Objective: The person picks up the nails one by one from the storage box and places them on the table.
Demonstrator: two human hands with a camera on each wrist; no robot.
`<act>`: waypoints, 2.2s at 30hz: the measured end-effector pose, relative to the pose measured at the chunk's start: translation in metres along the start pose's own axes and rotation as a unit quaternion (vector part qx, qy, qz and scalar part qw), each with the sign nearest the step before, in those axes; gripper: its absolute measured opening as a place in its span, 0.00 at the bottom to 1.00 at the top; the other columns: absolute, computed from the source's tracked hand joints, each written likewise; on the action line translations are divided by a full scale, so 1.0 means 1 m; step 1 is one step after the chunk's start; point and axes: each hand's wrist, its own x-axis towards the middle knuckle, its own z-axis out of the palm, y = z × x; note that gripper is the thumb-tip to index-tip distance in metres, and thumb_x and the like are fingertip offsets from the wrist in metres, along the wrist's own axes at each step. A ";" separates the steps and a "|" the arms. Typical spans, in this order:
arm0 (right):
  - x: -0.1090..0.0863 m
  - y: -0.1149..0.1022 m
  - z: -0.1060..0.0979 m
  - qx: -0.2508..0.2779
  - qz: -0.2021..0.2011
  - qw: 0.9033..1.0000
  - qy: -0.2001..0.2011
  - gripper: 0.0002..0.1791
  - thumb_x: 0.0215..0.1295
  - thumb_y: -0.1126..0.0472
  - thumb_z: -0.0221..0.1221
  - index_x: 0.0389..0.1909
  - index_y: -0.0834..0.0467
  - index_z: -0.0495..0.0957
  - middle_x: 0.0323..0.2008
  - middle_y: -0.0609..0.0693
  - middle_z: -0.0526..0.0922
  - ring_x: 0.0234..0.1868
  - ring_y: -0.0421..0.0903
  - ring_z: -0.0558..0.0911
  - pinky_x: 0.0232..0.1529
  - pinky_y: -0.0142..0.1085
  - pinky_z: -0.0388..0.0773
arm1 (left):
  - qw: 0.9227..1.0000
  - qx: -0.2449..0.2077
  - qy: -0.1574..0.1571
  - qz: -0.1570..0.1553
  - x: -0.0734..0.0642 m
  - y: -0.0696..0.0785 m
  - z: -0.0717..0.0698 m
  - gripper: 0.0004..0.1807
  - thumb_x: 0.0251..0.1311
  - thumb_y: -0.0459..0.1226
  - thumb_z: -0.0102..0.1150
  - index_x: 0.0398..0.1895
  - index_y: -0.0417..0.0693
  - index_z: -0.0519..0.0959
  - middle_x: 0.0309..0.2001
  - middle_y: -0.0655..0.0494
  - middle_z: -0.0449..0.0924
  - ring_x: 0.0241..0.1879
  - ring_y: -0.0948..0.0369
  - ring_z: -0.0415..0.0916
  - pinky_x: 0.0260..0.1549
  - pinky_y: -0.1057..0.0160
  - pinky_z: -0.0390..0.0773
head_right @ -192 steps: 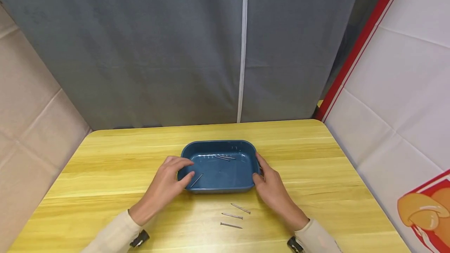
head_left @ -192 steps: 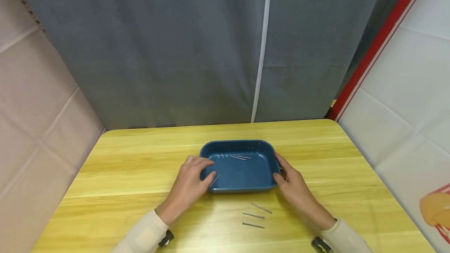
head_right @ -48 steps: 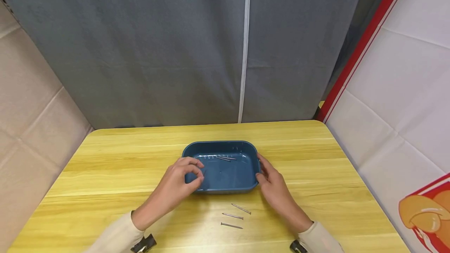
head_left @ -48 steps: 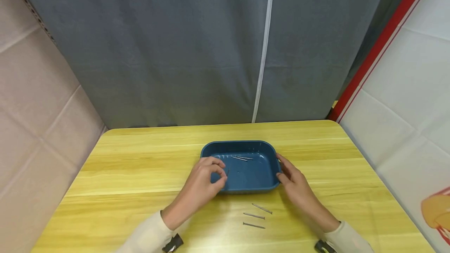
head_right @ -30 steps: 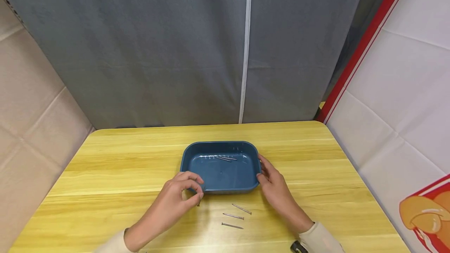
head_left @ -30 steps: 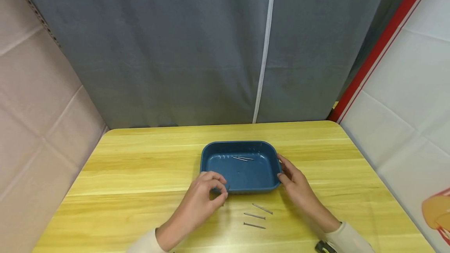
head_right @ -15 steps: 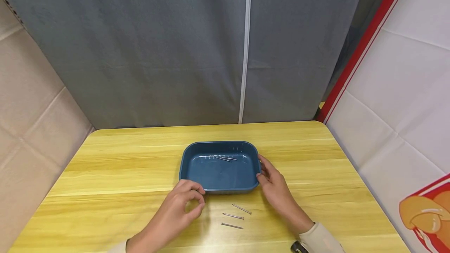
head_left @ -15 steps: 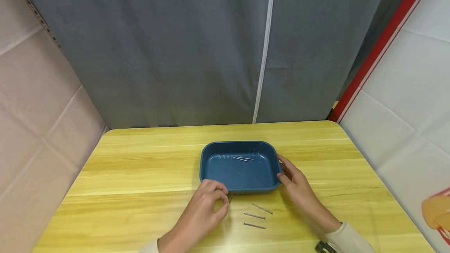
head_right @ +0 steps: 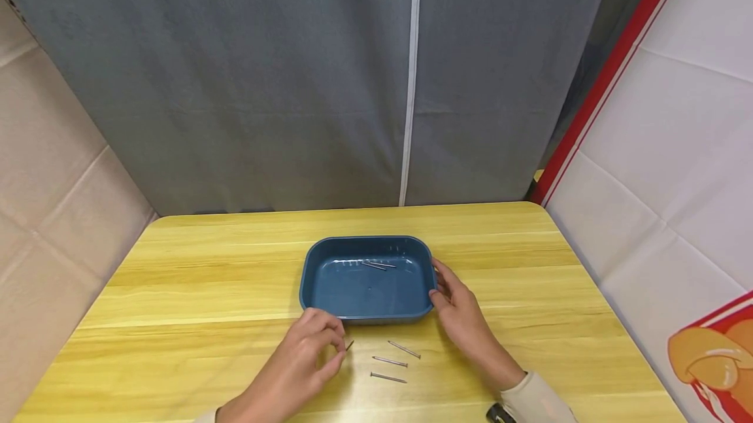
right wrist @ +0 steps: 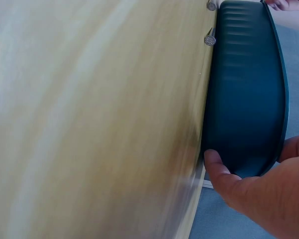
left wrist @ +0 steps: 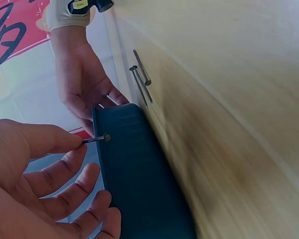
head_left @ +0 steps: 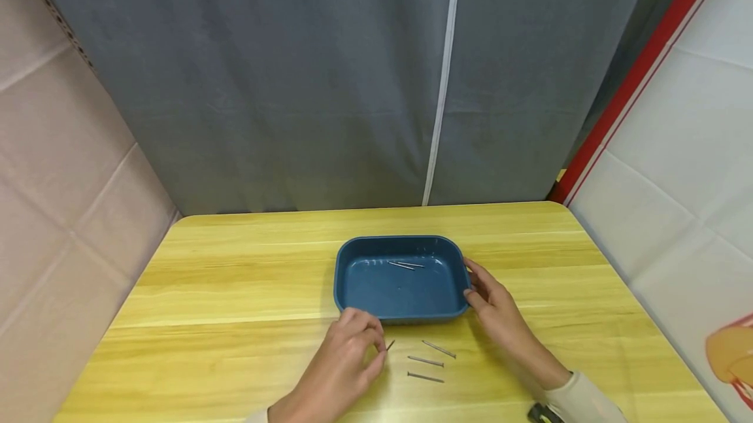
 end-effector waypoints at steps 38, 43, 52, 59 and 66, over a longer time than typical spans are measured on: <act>-0.002 -0.001 -0.001 0.002 0.004 1.000 -0.007 0.32 0.82 0.74 0.52 0.84 0.65 0.63 0.67 0.69 0.81 0.66 0.63 0.83 0.56 0.24 0.78 | 0.975 0.181 -0.060 0.113 -0.016 -0.004 0.026 0.09 0.49 0.33 0.79 0.26 0.51 0.84 0.40 0.61 0.79 0.47 0.58 0.71 0.37 0.63 0.63; -0.002 -0.001 -0.001 0.000 0.008 1.000 -0.007 0.32 0.81 0.73 0.53 0.84 0.65 0.63 0.67 0.69 0.81 0.66 0.62 0.83 0.55 0.25 0.79 | 0.968 0.203 -0.096 0.113 -0.016 -0.004 0.025 0.09 0.44 0.30 0.75 0.29 0.50 0.87 0.41 0.60 0.79 0.46 0.58 0.69 0.37 0.63 0.62; -0.002 -0.001 -0.001 -0.001 0.009 1.000 -0.008 0.32 0.82 0.73 0.53 0.84 0.64 0.64 0.67 0.69 0.81 0.65 0.62 0.83 0.55 0.25 0.79 | 0.957 0.241 -0.112 0.120 -0.016 -0.006 0.028 0.12 0.39 0.30 0.75 0.30 0.49 0.87 0.39 0.59 0.77 0.42 0.58 0.66 0.35 0.62 0.59; -0.002 -0.001 -0.002 0.000 0.008 1.000 -0.009 0.32 0.82 0.73 0.53 0.84 0.64 0.64 0.67 0.68 0.81 0.65 0.62 0.83 0.55 0.26 0.80 | 0.956 0.245 -0.112 0.119 -0.016 -0.006 0.029 0.11 0.42 0.30 0.76 0.30 0.51 0.86 0.38 0.60 0.76 0.42 0.58 0.66 0.35 0.61 0.59; -0.002 0.000 -0.001 -0.002 0.008 1.000 -0.008 0.32 0.81 0.73 0.53 0.84 0.64 0.64 0.67 0.68 0.81 0.65 0.62 0.83 0.55 0.25 0.79 | 0.975 0.169 -0.106 0.096 -0.012 -0.003 0.025 0.06 0.59 0.36 0.75 0.29 0.54 0.85 0.39 0.62 0.78 0.45 0.59 0.71 0.38 0.61 0.67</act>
